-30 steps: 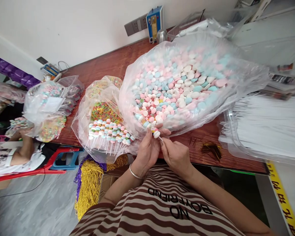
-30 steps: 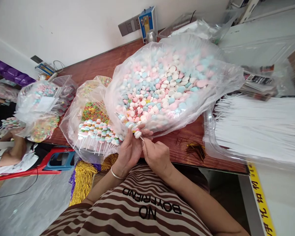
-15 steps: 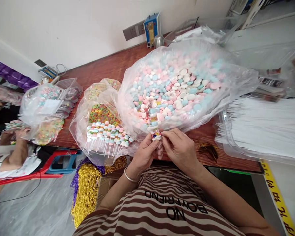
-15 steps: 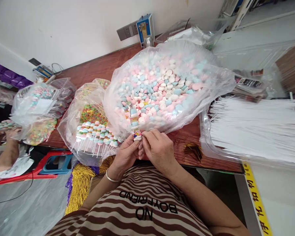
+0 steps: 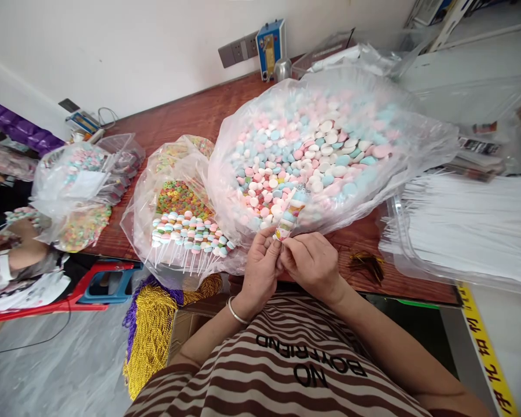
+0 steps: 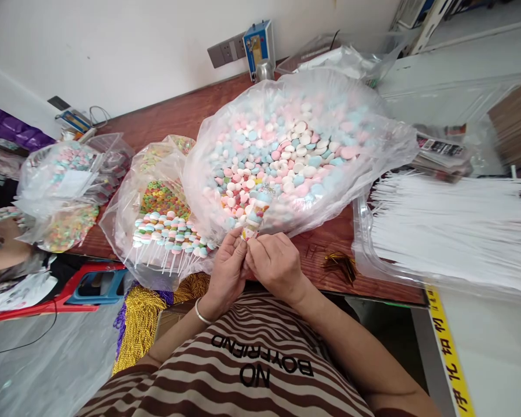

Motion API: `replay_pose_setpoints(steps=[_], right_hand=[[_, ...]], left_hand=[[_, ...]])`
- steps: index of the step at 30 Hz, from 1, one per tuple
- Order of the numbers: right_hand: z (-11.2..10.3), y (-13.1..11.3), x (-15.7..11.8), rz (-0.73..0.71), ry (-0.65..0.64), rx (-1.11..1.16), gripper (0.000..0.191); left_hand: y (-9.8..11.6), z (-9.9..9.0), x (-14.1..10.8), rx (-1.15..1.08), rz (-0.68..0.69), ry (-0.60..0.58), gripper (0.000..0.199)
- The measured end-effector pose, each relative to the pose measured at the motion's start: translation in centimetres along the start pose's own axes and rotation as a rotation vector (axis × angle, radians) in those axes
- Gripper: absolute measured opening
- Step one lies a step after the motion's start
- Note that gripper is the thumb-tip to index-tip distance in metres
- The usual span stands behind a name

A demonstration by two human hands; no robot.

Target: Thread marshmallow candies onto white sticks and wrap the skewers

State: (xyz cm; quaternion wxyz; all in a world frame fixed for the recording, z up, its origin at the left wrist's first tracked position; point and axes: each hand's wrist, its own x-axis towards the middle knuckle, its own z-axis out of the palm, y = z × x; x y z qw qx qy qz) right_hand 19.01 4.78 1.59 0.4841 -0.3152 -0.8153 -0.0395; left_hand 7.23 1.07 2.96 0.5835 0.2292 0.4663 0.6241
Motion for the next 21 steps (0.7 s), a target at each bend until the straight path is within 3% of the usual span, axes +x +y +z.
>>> replay_pose_setpoints(steps=[8, 13, 16, 21], right_hand=[[0.6, -0.2, 0.0, 0.291, -0.09, 0.396, 0.012], [0.2, -1.8, -0.9, 0.723, -0.313, 0.616, 0.016], [0.3, -2.4, -1.7, 0.732, -0.441, 0.581, 0.02], [0.3, -1.9, -1.8, 0.686, -0.284, 0.557, 0.023]], left_hand=[[-0.1, 0.0, 0.4, 0.04, 0.137, 0.089, 0.035], [0.5, 0.3, 0.9, -0.146, 0.095, 0.087, 0.041], [0.4, 0.5, 1.0, -0.184, 0.037, 0.054, 0.033], [-0.1, 0.6, 1.1, -0.149, 0.034, 0.036, 0.035]])
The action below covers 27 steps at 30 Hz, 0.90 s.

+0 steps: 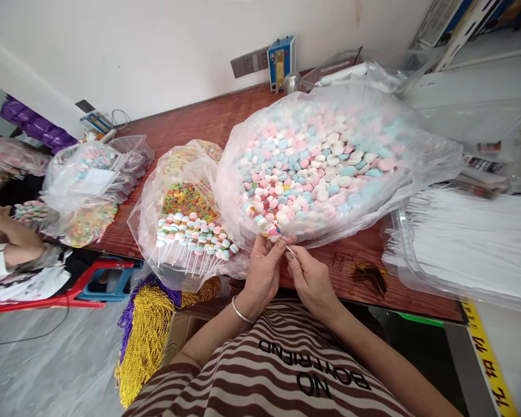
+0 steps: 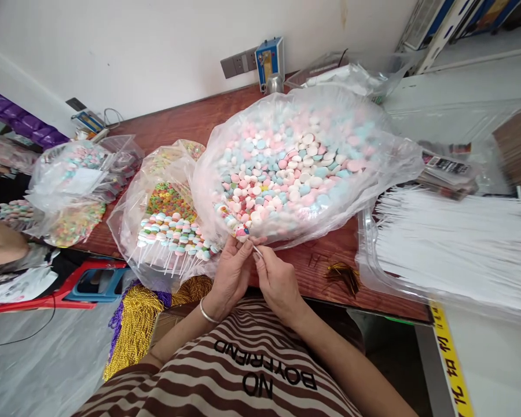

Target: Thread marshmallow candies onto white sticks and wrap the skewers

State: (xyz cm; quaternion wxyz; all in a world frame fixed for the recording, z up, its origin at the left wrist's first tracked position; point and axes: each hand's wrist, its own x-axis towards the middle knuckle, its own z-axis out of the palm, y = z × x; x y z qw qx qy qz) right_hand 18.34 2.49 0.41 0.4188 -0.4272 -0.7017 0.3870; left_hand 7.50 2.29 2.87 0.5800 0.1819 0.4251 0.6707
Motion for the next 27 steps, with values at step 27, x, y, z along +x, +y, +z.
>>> replay_pose_setpoints(steps=[27], right_hand=[[-2.2, -1.1, 2.8, -0.511, 0.083, -0.477, 0.017]], left_hand=[[1.9, -1.3, 0.0, 0.044, -0.177, -0.14, 0.038]])
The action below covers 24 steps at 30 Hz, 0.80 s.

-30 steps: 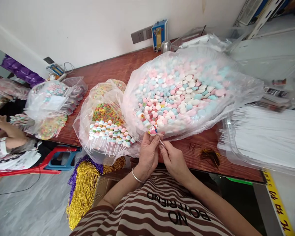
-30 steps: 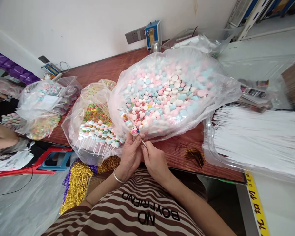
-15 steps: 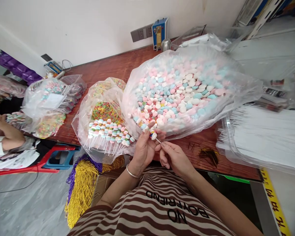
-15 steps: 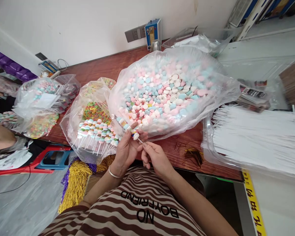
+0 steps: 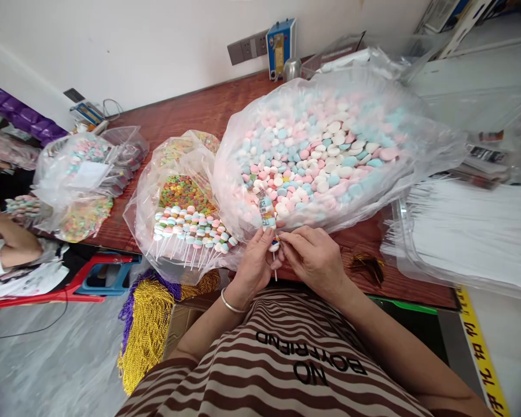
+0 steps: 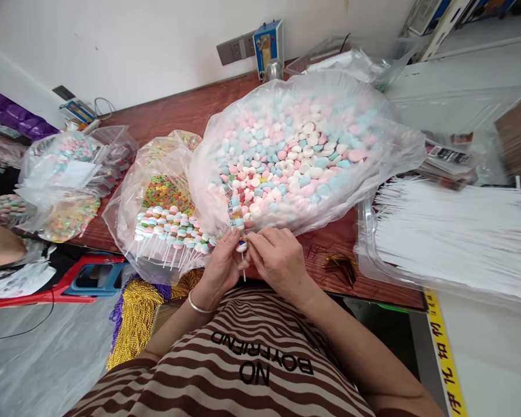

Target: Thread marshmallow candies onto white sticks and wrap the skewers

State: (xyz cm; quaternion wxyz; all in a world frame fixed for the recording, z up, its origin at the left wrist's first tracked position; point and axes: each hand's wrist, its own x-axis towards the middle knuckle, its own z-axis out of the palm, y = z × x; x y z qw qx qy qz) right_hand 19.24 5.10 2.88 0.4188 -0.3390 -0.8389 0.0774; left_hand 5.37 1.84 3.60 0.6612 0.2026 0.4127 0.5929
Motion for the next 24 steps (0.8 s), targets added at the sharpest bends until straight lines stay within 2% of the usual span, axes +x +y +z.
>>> replay_pose_setpoints(steps=[3, 8, 11, 14, 17, 19, 24], right_hand=[[0.0, 0.1, 0.1, -0.021, -0.026, -0.044, 0.021], [0.1, -0.1, 0.2, -0.106, 0.024, -0.15, 0.024], [0.4, -0.7, -0.1, -0.094, 0.03, -0.054, 0.021], [0.8, -1.4, -0.6, 0.05, 0.002, 0.157, 0.016], [1.0, -1.4, -1.0, 0.142, 0.094, 0.214, 0.014], [0.8, -0.9, -0.9, 0.099, 0.133, 0.154, 0.014], [0.0, 0.2, -0.1, -0.044, 0.093, 0.018, 0.011]], left_hand=[[-0.2, 0.1, -0.1, 0.008, -0.01, 0.025, 0.033], [-0.4, 1.3, -0.3, -0.004, 0.022, 0.162, 0.033], [-0.3, 2.0, 0.1, -0.028, 0.089, 0.209, 0.027], [0.1, 2.3, 0.7, -0.086, 0.124, 0.197, 0.025], [0.4, 2.4, 1.1, -0.126, 0.128, 0.166, 0.027], [0.5, 2.5, 1.0, -0.119, 0.121, 0.166, 0.026], [0.1, 2.8, 0.6, -0.06, 0.087, 0.147, 0.025]])
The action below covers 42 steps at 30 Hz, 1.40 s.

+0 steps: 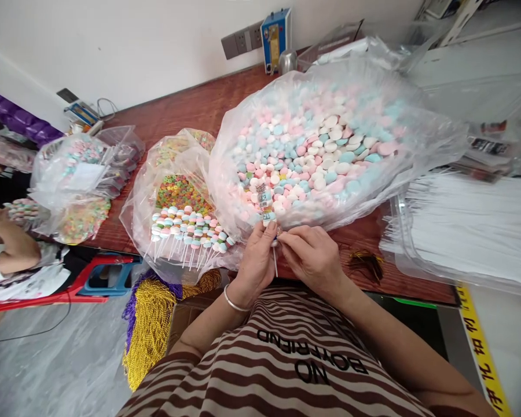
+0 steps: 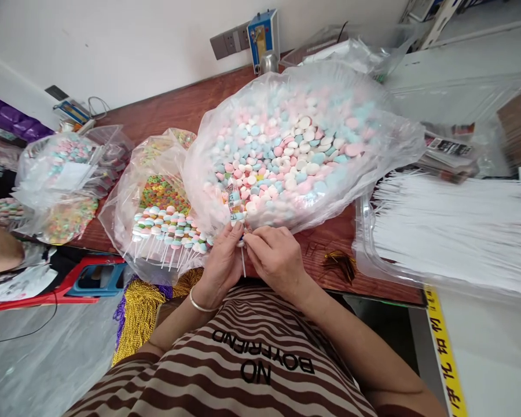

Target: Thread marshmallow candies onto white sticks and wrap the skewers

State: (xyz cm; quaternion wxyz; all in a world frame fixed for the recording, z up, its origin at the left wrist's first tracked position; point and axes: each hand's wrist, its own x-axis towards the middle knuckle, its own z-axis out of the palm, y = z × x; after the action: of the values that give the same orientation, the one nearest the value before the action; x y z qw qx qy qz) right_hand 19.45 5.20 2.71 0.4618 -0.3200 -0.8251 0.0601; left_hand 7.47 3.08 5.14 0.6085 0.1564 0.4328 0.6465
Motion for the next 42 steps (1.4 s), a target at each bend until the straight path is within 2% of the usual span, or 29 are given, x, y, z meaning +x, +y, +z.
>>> replay_pose_setpoints(steps=[9, 19, 25, 30, 35, 42], right_hand=[[-0.83, 0.25, 0.69, -0.125, -0.088, -0.111, 0.018], [-0.71, 0.49, 0.79, -0.215, -0.136, -0.205, 0.021], [-0.04, 0.36, 0.67, -0.157, -0.078, -0.177, 0.026], [-0.19, 0.14, 0.46, -0.119, -0.068, -0.122, 0.022], [-0.39, 0.25, 0.31, -0.154, -0.078, -0.113, 0.018], [-0.27, 0.41, 0.52, -0.158, -0.128, -0.173, 0.027]], left_hand=[[0.07, -0.63, -0.19, 0.098, -0.058, -0.01, 0.033], [-0.47, -0.8, 0.13, 0.041, 0.007, 0.01, 0.017], [-0.58, -0.78, 0.15, 0.024, 0.035, 0.045, 0.016], [-0.39, -0.63, 0.09, 0.045, 0.036, 0.079, 0.02], [-0.22, -0.44, -0.22, 0.057, 0.036, 0.039, 0.019], [-0.25, -0.33, -0.5, 0.062, 0.019, 0.018, 0.019]])
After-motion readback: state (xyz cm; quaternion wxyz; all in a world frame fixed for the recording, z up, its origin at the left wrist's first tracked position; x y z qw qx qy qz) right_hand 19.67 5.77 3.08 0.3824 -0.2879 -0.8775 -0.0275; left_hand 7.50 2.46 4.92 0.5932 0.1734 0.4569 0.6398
